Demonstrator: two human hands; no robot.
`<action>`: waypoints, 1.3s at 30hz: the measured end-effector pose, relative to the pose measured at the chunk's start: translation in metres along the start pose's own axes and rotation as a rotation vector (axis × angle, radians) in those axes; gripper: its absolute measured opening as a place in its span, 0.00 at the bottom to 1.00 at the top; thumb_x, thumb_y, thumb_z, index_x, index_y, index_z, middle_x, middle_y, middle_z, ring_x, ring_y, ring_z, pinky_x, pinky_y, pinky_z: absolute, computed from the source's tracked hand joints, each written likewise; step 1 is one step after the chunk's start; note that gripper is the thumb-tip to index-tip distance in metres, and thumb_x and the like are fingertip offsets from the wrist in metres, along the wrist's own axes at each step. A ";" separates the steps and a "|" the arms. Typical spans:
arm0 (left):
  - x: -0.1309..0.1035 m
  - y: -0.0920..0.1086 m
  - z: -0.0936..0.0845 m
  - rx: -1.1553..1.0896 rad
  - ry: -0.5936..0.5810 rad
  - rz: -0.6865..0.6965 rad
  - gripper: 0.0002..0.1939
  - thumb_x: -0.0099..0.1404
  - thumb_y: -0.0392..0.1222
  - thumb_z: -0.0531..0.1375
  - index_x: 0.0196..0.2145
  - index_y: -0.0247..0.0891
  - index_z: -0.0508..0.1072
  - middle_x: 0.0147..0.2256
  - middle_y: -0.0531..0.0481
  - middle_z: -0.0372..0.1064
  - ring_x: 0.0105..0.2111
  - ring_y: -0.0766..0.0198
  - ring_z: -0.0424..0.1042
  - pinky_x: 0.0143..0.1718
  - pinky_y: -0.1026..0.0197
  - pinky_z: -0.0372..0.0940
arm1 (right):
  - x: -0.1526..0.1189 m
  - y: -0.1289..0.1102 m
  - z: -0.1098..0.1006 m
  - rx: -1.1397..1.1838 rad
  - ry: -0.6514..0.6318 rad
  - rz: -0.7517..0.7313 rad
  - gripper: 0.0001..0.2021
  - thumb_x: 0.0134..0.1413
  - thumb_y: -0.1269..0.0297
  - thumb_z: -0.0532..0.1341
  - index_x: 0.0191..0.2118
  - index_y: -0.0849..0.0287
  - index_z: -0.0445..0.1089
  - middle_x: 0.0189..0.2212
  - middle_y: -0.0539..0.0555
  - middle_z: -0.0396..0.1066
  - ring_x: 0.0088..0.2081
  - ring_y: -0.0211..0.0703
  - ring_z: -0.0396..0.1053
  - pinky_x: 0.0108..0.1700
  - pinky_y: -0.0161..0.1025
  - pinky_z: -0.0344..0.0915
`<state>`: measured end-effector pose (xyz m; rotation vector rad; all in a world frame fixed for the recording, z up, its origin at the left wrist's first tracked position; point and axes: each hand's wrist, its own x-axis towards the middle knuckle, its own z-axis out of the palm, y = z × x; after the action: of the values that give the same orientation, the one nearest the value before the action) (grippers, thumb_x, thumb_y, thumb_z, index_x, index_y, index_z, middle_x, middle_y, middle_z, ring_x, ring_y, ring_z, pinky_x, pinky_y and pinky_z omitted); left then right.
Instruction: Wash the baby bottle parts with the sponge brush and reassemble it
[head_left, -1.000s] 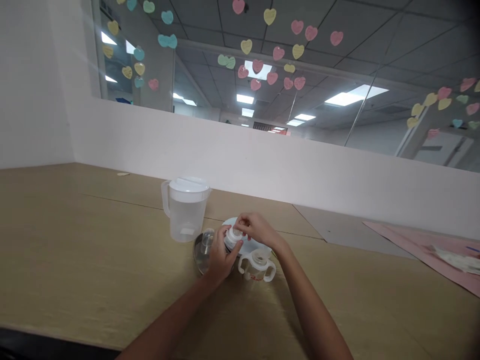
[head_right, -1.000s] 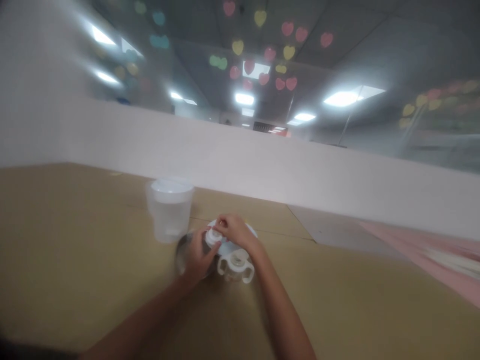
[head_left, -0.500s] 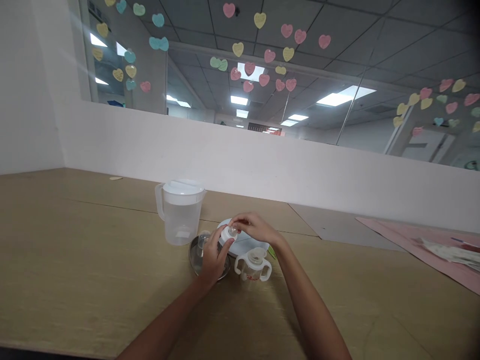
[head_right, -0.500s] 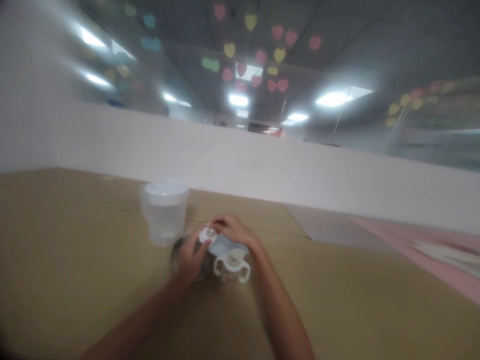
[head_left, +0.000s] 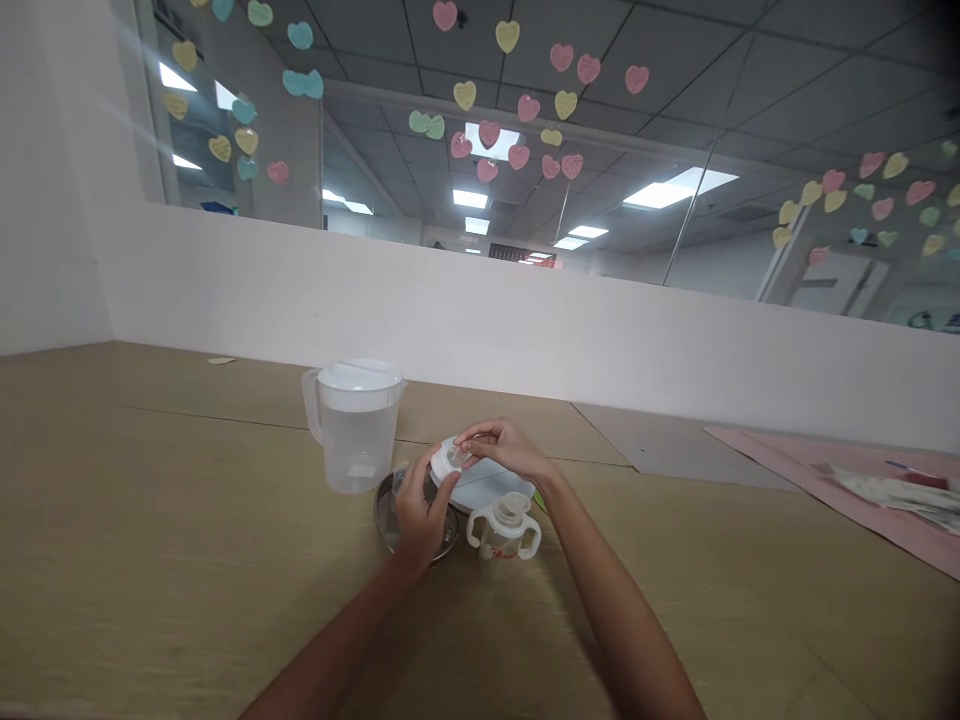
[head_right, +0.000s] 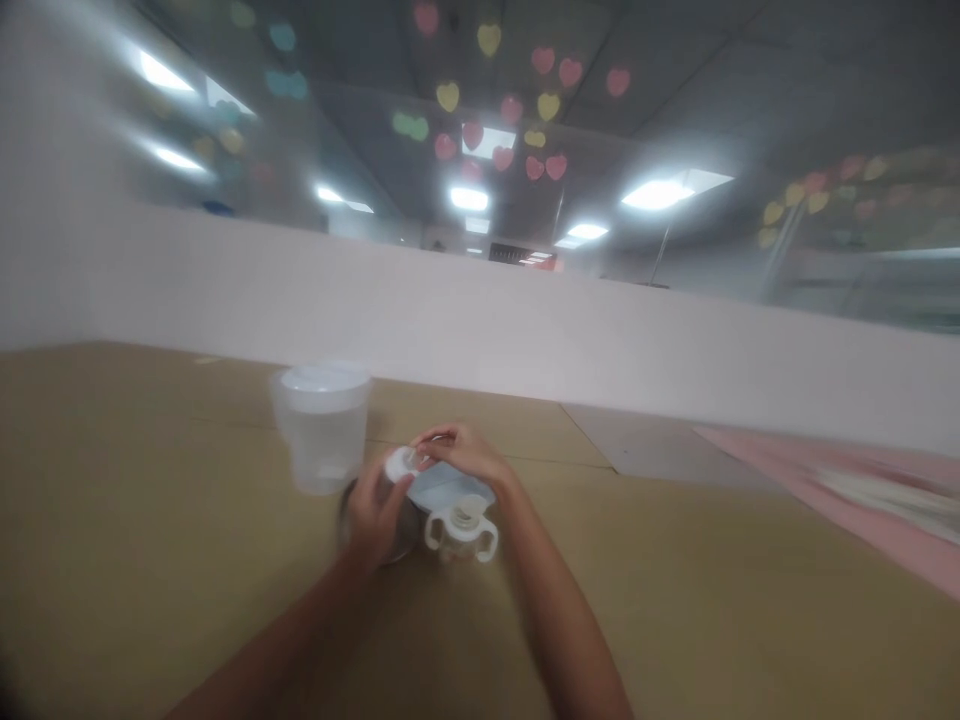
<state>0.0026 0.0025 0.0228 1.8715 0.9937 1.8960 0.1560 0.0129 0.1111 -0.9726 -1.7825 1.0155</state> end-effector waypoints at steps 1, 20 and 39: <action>0.001 -0.002 0.001 -0.010 0.017 0.002 0.18 0.61 0.48 0.57 0.47 0.40 0.67 0.44 0.45 0.69 0.45 0.58 0.69 0.47 0.57 0.63 | 0.000 -0.002 0.002 -0.079 0.023 -0.022 0.11 0.45 0.60 0.64 0.34 0.62 0.73 0.31 0.55 0.73 0.31 0.40 0.71 0.38 0.39 0.67; -0.004 -0.005 0.005 0.062 -0.126 -0.005 0.22 0.62 0.49 0.55 0.52 0.41 0.64 0.49 0.44 0.68 0.48 0.57 0.68 0.50 0.56 0.61 | -0.005 -0.014 0.005 -0.475 -0.023 -0.213 0.08 0.52 0.64 0.60 0.34 0.61 0.74 0.33 0.53 0.75 0.35 0.39 0.71 0.39 0.34 0.63; -0.025 0.013 0.009 0.164 -0.511 0.374 0.37 0.57 0.57 0.58 0.59 0.39 0.54 0.49 0.42 0.68 0.52 0.52 0.64 0.57 0.47 0.55 | -0.048 -0.050 -0.026 -0.882 -0.077 0.228 0.05 0.38 0.70 0.63 0.22 0.61 0.65 0.21 0.48 0.67 0.24 0.35 0.62 0.25 0.31 0.54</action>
<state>0.0168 -0.0207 0.0110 2.6050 0.6785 1.3990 0.1861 -0.0423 0.1509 -1.7072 -2.2636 0.3515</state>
